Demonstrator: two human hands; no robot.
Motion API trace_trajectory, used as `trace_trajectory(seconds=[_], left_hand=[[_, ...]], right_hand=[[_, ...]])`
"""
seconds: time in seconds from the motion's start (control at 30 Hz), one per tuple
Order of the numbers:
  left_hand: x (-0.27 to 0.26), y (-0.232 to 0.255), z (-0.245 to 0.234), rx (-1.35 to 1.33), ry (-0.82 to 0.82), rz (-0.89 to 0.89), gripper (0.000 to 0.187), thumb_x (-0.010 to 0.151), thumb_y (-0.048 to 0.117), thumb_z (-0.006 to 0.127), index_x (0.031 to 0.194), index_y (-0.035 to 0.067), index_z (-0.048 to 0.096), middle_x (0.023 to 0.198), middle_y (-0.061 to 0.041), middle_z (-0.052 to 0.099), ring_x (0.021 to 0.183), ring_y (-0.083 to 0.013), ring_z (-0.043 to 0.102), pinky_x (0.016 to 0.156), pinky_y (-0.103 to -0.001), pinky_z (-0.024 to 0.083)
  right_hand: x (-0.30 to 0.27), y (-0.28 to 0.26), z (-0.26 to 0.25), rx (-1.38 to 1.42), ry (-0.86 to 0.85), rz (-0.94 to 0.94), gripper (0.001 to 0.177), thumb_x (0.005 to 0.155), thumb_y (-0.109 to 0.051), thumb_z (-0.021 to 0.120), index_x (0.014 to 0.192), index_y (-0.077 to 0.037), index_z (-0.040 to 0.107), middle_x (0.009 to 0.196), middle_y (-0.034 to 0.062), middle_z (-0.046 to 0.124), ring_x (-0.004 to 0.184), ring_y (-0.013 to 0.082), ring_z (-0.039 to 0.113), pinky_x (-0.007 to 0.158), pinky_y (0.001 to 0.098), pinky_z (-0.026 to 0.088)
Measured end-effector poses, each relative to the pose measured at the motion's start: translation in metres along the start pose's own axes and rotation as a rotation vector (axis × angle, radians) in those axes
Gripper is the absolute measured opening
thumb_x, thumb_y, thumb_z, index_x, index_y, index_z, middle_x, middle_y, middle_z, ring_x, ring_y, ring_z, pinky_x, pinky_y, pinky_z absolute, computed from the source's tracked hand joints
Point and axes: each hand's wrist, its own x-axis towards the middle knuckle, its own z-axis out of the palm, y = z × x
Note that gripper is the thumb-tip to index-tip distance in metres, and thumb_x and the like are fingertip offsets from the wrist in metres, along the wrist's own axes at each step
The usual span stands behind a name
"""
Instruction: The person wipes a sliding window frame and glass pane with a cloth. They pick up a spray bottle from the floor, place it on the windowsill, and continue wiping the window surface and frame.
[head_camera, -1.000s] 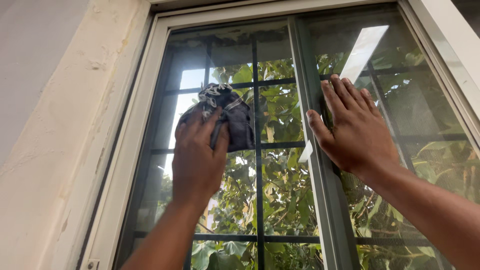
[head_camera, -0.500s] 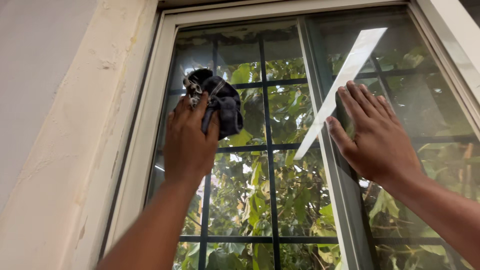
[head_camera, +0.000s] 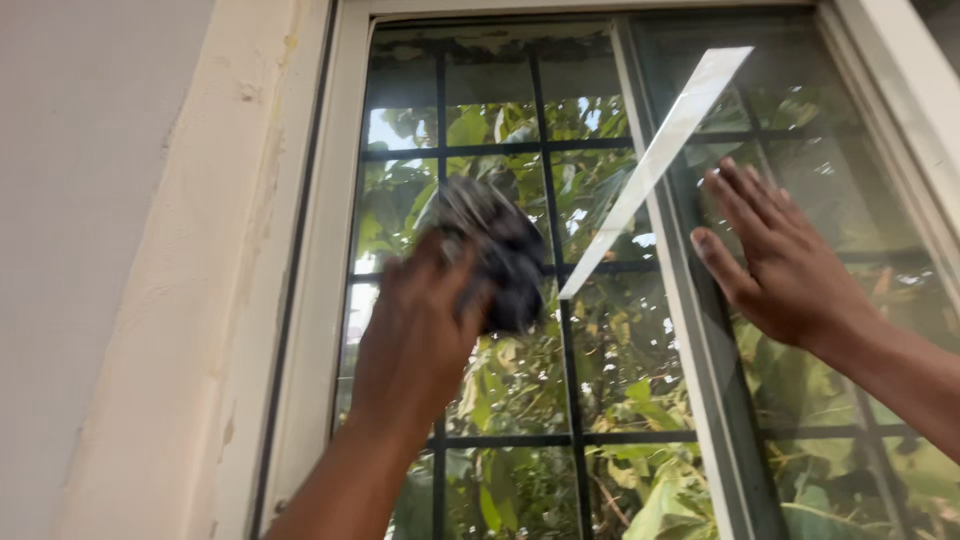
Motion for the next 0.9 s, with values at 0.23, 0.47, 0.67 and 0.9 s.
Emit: trace_trajectory(seconds=[0.23, 0.47, 0.67, 0.9], left_hand=[[0.018, 0.031, 0.025, 0.036, 0.13, -0.145, 0.049, 0.103, 0.039, 0.054, 0.148, 0.018, 0.051, 0.158, -0.019, 0.041, 0.149, -0.0356, 0.033, 0.124, -0.051, 0.02], [0.041, 0.083, 0.043, -0.513, -0.049, -0.223, 0.096, 0.097, 0.017, 0.048, 0.159, 0.021, -0.026, 0.169, -0.026, 0.019, 0.151, -0.0501, 0.015, 0.123, -0.056, 0.01], [0.052, 0.042, 0.018, -1.24, -0.274, -0.142, 0.097, 0.096, 0.017, 0.039, 0.166, 0.013, -0.028, 0.151, -0.036, 0.056, 0.135, -0.0466, 0.06, 0.121, -0.045, 0.041], [0.054, 0.01, 0.021, -0.677, 0.277, 0.112, 0.061, 0.107, 0.021, 0.034, 0.161, -0.001, 0.013, 0.169, -0.033, 0.016, 0.158, -0.0432, 0.02, 0.13, -0.051, 0.021]], right_hand=[[-0.006, -0.011, -0.023, 0.06, -0.18, 0.124, 0.074, 0.098, -0.056, 0.027, 0.162, -0.022, 0.011, 0.172, 0.0051, 0.003, 0.158, 0.0245, 0.003, 0.123, 0.045, 0.004], [0.01, -0.101, -0.032, 0.514, -0.111, 0.204, 0.075, 0.1, -0.057, 0.039, 0.163, -0.019, 0.026, 0.168, 0.0104, 0.032, 0.153, 0.0269, 0.033, 0.124, 0.0465, 0.026], [-0.003, -0.164, -0.003, 0.474, -0.008, -0.001, 0.061, 0.111, -0.047, 0.023, 0.164, -0.017, 0.031, 0.171, 0.01, 0.033, 0.158, 0.031, 0.032, 0.125, 0.0453, 0.029], [-0.003, -0.153, -0.007, 0.071, -0.036, -0.247, 0.062, 0.101, -0.049, 0.04, 0.15, -0.011, 0.048, 0.161, 0.0159, 0.038, 0.146, 0.04, 0.03, 0.113, 0.0655, 0.033]])
